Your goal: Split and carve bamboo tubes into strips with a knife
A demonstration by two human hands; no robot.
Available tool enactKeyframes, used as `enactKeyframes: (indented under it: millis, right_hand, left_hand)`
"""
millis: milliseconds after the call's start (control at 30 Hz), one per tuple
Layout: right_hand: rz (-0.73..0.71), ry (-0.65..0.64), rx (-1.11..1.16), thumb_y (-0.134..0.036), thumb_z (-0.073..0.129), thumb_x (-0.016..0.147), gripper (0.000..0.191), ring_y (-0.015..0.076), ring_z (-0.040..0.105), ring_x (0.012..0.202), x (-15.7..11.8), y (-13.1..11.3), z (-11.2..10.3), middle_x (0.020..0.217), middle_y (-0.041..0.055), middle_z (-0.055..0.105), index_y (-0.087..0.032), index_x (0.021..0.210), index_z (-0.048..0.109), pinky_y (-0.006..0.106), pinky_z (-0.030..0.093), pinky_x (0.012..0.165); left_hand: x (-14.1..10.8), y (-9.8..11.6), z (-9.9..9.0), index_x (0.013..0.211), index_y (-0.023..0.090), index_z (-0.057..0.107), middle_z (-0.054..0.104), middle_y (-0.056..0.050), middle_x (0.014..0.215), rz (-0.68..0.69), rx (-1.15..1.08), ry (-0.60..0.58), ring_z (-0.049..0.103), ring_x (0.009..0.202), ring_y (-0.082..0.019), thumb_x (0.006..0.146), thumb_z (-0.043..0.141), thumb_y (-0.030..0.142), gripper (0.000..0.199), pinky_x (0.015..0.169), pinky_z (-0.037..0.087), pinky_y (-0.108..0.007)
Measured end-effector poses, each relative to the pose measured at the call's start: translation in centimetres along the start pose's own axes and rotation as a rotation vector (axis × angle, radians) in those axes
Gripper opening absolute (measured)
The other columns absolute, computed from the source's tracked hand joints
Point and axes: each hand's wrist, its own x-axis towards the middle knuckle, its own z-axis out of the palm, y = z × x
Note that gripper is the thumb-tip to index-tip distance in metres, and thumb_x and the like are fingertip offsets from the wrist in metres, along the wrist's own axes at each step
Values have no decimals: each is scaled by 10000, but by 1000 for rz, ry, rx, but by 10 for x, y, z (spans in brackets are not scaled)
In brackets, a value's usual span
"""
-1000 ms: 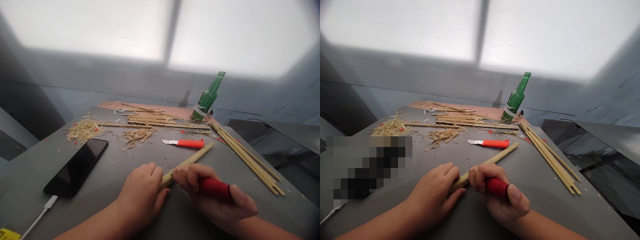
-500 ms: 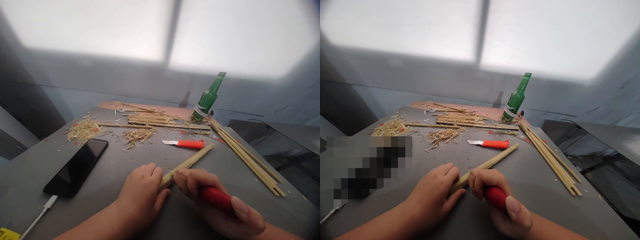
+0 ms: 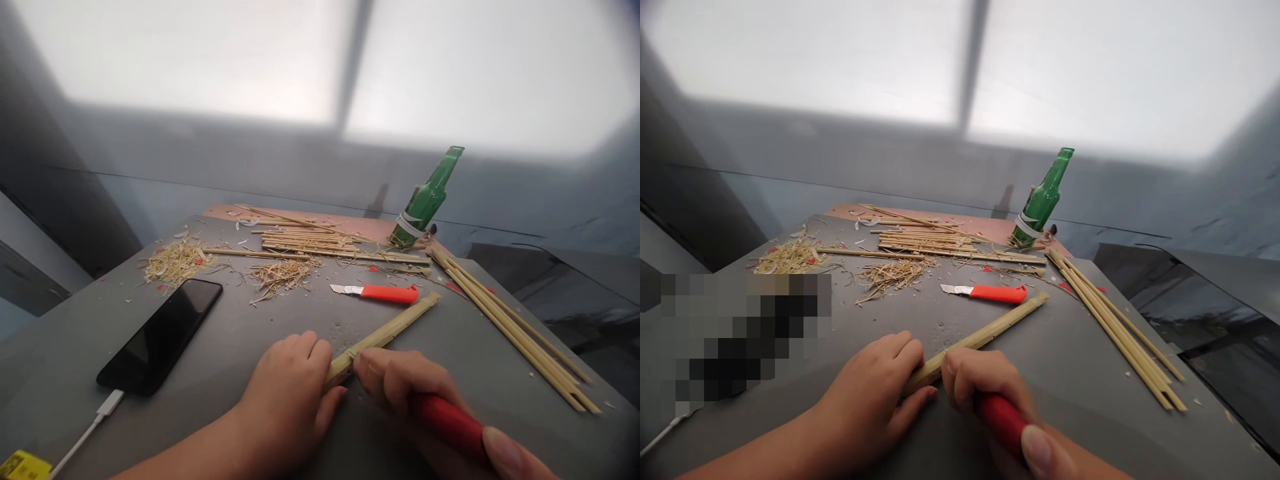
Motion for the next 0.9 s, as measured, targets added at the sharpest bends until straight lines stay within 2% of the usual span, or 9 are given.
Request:
enactKeyframes:
  millis: [133,333,633,900]
  right_hand:
    - [112,29,109,-681,435,856,472,266,464,706,4,-2,-7,716,31,509,-239,820,594,415,381,701]
    - [161,146,164,-653,498,834,459,298,513,740,7,-6,-8,698,61,589,-218,778,633,428,403,746]
    - [281,351,506,-642,565,770,476,236,515,621,19,-5,-15,591,42,569,-192,662,676,398,466,717]
    - [376,554,607,-577,606,729,428,175,503,546,26,-2,-17,525,37,551,-182,569,644,334,507,647]
  left_hand:
    - [1,1,-1,925,223,556,634,-65,1033,-10,-6,-10,602,946,-278,917,552,340,117,809,501,-417]
    - [1,2,0,909,224,549,635,-69,1025,-3,-6,3,600,939,-281,914,552,325,102,797,493,-415]
    - [0,4,0,928,209,557,631,-84,1044,5,-18,-19,592,940,-296,926,545,327,119,805,489,-449]
    - [-2,3,3,925,204,565,622,-93,1007,21,-36,11,583,908,-283,936,451,278,136,783,482,-438]
